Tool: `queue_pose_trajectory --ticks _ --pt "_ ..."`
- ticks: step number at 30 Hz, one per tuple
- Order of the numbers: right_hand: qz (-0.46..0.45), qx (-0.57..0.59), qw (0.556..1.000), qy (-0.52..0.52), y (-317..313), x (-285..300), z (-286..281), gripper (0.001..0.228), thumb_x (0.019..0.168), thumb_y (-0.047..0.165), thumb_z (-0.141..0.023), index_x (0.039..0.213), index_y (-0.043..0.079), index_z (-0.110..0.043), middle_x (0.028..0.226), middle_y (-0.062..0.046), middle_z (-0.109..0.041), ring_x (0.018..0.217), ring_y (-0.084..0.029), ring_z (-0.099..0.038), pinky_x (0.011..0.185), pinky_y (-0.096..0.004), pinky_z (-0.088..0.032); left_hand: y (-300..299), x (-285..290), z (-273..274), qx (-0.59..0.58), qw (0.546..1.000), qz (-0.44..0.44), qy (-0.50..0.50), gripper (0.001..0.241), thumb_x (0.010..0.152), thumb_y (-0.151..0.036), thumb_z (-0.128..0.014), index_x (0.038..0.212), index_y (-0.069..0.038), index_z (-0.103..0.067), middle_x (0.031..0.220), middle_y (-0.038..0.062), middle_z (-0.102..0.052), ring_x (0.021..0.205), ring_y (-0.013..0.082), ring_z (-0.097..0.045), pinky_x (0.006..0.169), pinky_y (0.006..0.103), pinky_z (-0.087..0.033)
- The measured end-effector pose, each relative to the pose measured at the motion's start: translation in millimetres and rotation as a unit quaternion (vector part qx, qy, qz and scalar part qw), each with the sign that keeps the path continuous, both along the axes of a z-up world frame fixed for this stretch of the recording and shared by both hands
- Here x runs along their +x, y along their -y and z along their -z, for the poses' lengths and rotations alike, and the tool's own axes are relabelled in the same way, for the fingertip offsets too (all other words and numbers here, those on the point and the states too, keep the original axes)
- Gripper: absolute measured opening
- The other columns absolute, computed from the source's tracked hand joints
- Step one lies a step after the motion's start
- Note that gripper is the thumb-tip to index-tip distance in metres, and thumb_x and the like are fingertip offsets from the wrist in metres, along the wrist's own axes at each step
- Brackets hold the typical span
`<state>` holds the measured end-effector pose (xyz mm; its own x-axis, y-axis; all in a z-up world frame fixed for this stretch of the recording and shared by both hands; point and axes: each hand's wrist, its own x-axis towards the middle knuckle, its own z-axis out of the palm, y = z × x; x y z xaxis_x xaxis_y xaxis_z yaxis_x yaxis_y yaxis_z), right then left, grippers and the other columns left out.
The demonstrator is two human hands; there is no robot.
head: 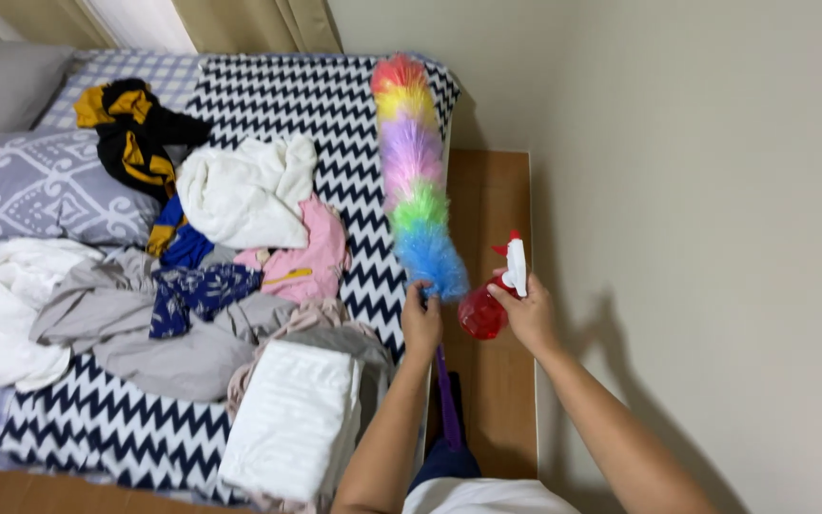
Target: The person uses a rainbow feather duster to sweep a bed, a suitcase, a door, a coat rack, and a chair. They then spray a cleaning solution on the bed frame and wipe it with the duster. Finally, they fold several pieces of clothing on the bed and place them on the suitcase.
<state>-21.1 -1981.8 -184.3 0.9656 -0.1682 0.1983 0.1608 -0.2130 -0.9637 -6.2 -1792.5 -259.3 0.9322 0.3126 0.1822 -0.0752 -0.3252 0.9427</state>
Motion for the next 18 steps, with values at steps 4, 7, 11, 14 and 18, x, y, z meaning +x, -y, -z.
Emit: queue_pose_trajectory --ticks 4,7,11,14,18 --pt "0.007 -0.030 0.999 -0.007 11.2 68.4 13.4 0.027 0.089 0.008 -0.079 0.114 0.005 -0.070 0.095 -0.005 -0.072 0.087 -0.012 -0.069 0.081 -0.030 -0.057 16.6 62.1 9.2 -0.071 0.994 0.020 -0.086 0.028 0.097 -0.012 -0.063 0.124 -0.007 -0.056 0.089 0.017 -0.069 0.076 0.0262 -0.065 0.071 0.0382 -0.052" --pt "-0.026 0.015 0.998 0.052 18.7 147.5 23.8 0.032 0.089 0.005 -0.077 0.119 0.005 -0.066 0.107 -0.003 -0.072 0.097 -0.011 -0.066 0.087 -0.030 -0.057 26.8 136.4 17.6 -0.105 0.994 -0.004 -0.036 0.041 0.094 -0.009 -0.066 0.131 -0.006 -0.050 0.096 0.020 -0.070 0.082 0.0285 -0.067 0.073 0.0398 -0.054" --pt "-0.025 0.011 0.999 0.018 13.2 223.5 7.1 0.042 0.088 0.004 -0.076 0.128 0.006 -0.061 0.110 -0.003 -0.072 0.098 -0.012 -0.067 0.089 -0.031 -0.058 31.8 204.2 31.1 -0.112 0.992 -0.012 -0.053 0.058 0.092 -0.008 -0.067 0.144 -0.007 -0.041 0.118 0.021 -0.069 0.103 0.0273 -0.069 0.087 0.0384 -0.053" --pt "-0.033 0.010 0.999 0.017 9.3 271.0 0.4 0.049 0.088 0.004 -0.075 0.133 0.006 -0.057 0.113 -0.003 -0.071 0.101 -0.011 -0.067 0.090 -0.031 -0.057 35.1 241.2 12.6 -0.124 0.987 -0.005 -0.100 0.057 0.094 -0.009 -0.065 0.147 -0.006 -0.042 0.125 0.022 -0.068 0.111 0.0289 -0.069 0.091 0.0389 -0.054" --pt "-0.057 0.038 0.997 0.025 14.2 348.8 6.3 0.056 0.087 0.004 -0.075 0.138 0.007 -0.053 0.113 -0.003 -0.071 0.102 -0.011 -0.066 0.092 -0.031 -0.056 48.0 308.4 27.8 -0.103 0.983 -0.045 -0.143 0.056 0.094 -0.012 -0.068 0.145 -0.006 -0.047 0.124 0.022 -0.070 0.111 0.0308 -0.071 0.092 0.0373 -0.054"
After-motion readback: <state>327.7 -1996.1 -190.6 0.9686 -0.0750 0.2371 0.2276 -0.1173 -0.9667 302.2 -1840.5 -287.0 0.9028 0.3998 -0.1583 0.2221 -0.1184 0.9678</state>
